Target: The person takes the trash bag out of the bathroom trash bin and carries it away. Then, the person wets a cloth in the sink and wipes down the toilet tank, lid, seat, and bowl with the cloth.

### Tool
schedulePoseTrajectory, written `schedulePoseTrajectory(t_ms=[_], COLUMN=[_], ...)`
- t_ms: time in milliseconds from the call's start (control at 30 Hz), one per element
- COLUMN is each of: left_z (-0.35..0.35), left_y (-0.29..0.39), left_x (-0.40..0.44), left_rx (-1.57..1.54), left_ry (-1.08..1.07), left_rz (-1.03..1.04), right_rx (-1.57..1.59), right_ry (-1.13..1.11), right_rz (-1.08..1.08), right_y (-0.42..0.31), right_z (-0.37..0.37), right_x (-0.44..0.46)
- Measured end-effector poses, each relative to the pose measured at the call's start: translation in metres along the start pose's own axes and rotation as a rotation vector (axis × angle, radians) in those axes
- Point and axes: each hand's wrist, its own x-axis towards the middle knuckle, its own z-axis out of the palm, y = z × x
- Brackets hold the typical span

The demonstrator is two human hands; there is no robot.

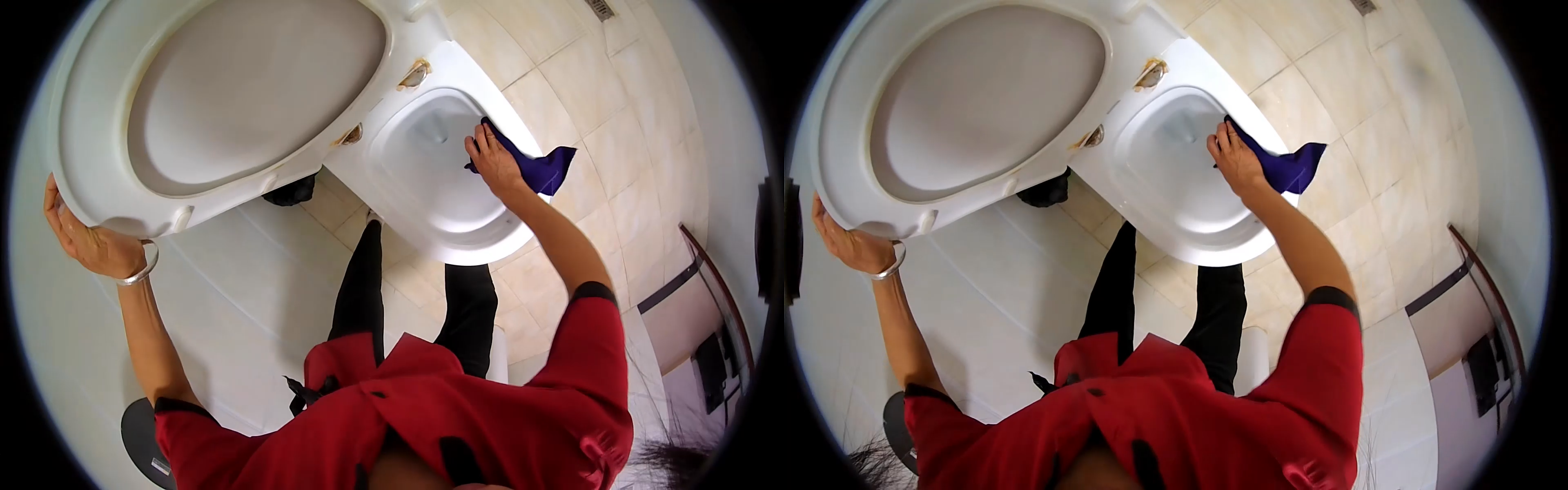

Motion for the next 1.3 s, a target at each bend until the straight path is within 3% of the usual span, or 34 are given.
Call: schedulePoseTrajectory(t_ms=[33, 100, 133, 200, 267, 300, 400, 467, 567, 700, 767, 900, 1000, 1100, 1133, 1233, 1300], left_z=[0.000, 0.007, 0.008, 0.010, 0.011, 0.009, 0.010, 0.008, 0.005, 0.009, 0.014, 0.010, 0.008, 0.006, 0.011, 0.014, 0.013], left_y=[0.004, 0.027, 0.027, 0.029, 0.028, 0.026, 0.024, 0.026, 0.009, 0.020, 0.027, 0.018, 0.011, 0.015, 0.020, 0.021, 0.019], left_x=[0.002, 0.005, 0.005, 0.005, 0.003, 0.002, 0.004, 0.003, 0.001, 0.001, 0.004, 0.001, -0.001, 0.000, 0.001, -0.001, -0.001], left_rx=[0.035, -0.129, -0.129, -0.277, -0.349, -0.294, -0.237, -0.243, -0.112, -0.128, -0.343, -0.220, -0.192, -0.115, -0.188, -0.268, -0.235], left_ry=[-0.025, 0.126, 0.129, 0.152, 0.180, 0.136, 0.115, 0.106, 0.040, 0.086, 0.183, 0.114, 0.098, 0.081, 0.125, 0.164, 0.117], left_rz=[0.018, -0.282, -0.286, -0.344, -0.366, -0.313, -0.263, -0.267, -0.057, -0.169, -0.336, -0.216, -0.128, -0.095, -0.174, -0.271, -0.252], right_rx=[0.093, 0.125, 0.160, 0.094, 0.385, 0.378, 0.424, 0.313, -0.075, 0.062, 0.267, 0.263, -0.143, 0.006, -0.002, 0.090, 0.055], right_ry=[0.003, -0.029, -0.065, -0.194, -0.219, -0.219, -0.331, -0.076, -0.089, -0.054, -0.165, -0.082, -0.142, -0.056, -0.049, -0.244, -0.227], right_rz=[0.090, 0.191, 0.308, 0.268, 0.432, 0.439, 0.431, 0.272, 0.021, 0.101, 0.189, 0.165, -0.003, 0.068, 0.079, 0.138, 0.131], right_y=[-0.008, -0.023, -0.031, -0.045, -0.073, -0.069, -0.049, -0.026, -0.010, -0.014, -0.020, -0.018, -0.011, -0.016, -0.015, -0.021, -0.021], right_z=[0.004, -0.004, -0.013, -0.003, 0.039, 0.032, 0.005, 0.015, 0.008, 0.008, 0.022, 0.018, -0.008, 0.020, 0.019, 0.010, 0.019], right_x=[0.006, -0.004, -0.016, -0.054, -0.083, -0.085, -0.069, -0.055, -0.022, -0.038, -0.050, -0.040, -0.015, -0.021, -0.023, -0.043, -0.040])
